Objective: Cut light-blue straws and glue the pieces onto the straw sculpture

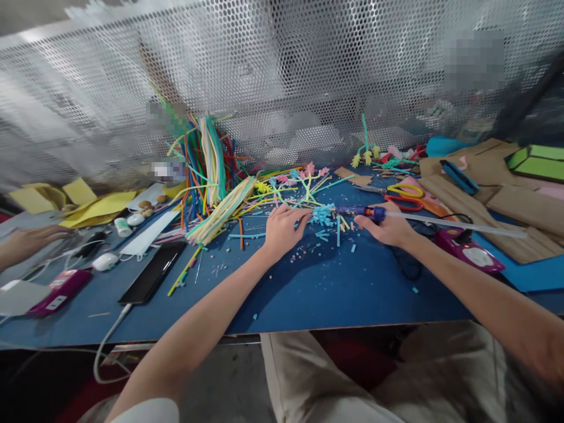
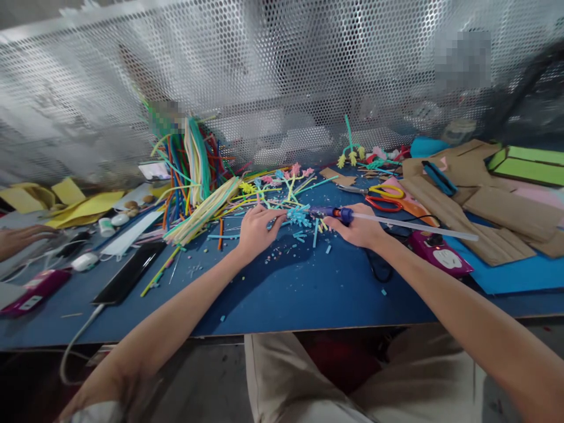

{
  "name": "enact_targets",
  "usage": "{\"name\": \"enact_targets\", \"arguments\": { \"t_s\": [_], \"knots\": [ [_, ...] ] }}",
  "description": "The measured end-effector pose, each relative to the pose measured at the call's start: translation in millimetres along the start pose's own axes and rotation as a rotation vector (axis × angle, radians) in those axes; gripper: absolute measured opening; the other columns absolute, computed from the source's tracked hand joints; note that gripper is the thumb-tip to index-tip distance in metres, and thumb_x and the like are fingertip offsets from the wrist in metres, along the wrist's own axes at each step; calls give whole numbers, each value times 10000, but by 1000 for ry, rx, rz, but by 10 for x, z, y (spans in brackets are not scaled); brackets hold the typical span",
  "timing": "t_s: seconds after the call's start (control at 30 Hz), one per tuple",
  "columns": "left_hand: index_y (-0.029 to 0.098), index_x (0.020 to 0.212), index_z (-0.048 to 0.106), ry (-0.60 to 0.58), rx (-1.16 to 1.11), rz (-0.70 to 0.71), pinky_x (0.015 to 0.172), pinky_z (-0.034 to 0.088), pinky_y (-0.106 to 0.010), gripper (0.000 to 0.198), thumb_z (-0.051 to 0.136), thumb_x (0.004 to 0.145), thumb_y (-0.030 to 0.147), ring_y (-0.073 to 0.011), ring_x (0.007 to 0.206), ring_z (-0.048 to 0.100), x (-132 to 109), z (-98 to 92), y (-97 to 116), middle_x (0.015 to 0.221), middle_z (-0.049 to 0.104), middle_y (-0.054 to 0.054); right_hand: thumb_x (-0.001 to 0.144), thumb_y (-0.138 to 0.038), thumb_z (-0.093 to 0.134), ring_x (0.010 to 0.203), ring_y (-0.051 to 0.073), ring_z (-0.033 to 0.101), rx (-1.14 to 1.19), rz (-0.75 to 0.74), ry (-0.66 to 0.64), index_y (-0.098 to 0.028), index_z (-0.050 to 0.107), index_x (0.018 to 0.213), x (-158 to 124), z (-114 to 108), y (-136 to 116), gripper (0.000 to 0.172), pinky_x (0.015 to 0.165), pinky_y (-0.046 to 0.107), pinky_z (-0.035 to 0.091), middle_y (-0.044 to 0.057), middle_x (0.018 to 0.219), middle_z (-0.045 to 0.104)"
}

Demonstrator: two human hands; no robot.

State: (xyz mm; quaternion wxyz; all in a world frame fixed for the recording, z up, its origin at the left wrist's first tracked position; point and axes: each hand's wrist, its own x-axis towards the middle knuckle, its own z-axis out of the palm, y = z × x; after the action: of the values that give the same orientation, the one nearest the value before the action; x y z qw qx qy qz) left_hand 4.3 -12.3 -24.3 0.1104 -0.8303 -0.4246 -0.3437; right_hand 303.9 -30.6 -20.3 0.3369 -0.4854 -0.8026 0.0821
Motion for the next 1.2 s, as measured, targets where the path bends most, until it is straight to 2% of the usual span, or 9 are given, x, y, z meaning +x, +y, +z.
{"name": "enact_targets", "arguments": {
  "t_s": [0.37, 0.83, 1.2],
  "knots": [
    [302, 1106, 758, 12, 59, 27, 797, 403, -361, 260, 535, 1003, 389, -203, 841, 603, -4, 1, 2, 908, 780, -14, 917, -609, 515, 532, 166, 569, -31, 2, -21, -181, 691, 602, 7, -34, -50, 560, 544, 298, 307, 51, 538, 616],
    [307, 1102, 756, 5, 50, 18, 803, 408, -358, 257, 532, 1004, 386, -198, 844, 602, -1, -4, 17, 922, 779, -12, 905, -667, 474, 500, 165, 526, -57, 27, -27, -185, 658, 550, 5, -20, -34, 626, 538, 303, 271, 44, 487, 552],
    [298, 1102, 757, -14, 24, -17, 820, 428, -374, 283, 508, 1011, 399, -210, 853, 604, -4, -2, 25, 925, 781, -23, 905, -654, 482, 457, 142, 431, -111, 38, -23, -198, 554, 503, 5, -40, -70, 613, 517, 305, 244, 30, 467, 485]
  ]
}}
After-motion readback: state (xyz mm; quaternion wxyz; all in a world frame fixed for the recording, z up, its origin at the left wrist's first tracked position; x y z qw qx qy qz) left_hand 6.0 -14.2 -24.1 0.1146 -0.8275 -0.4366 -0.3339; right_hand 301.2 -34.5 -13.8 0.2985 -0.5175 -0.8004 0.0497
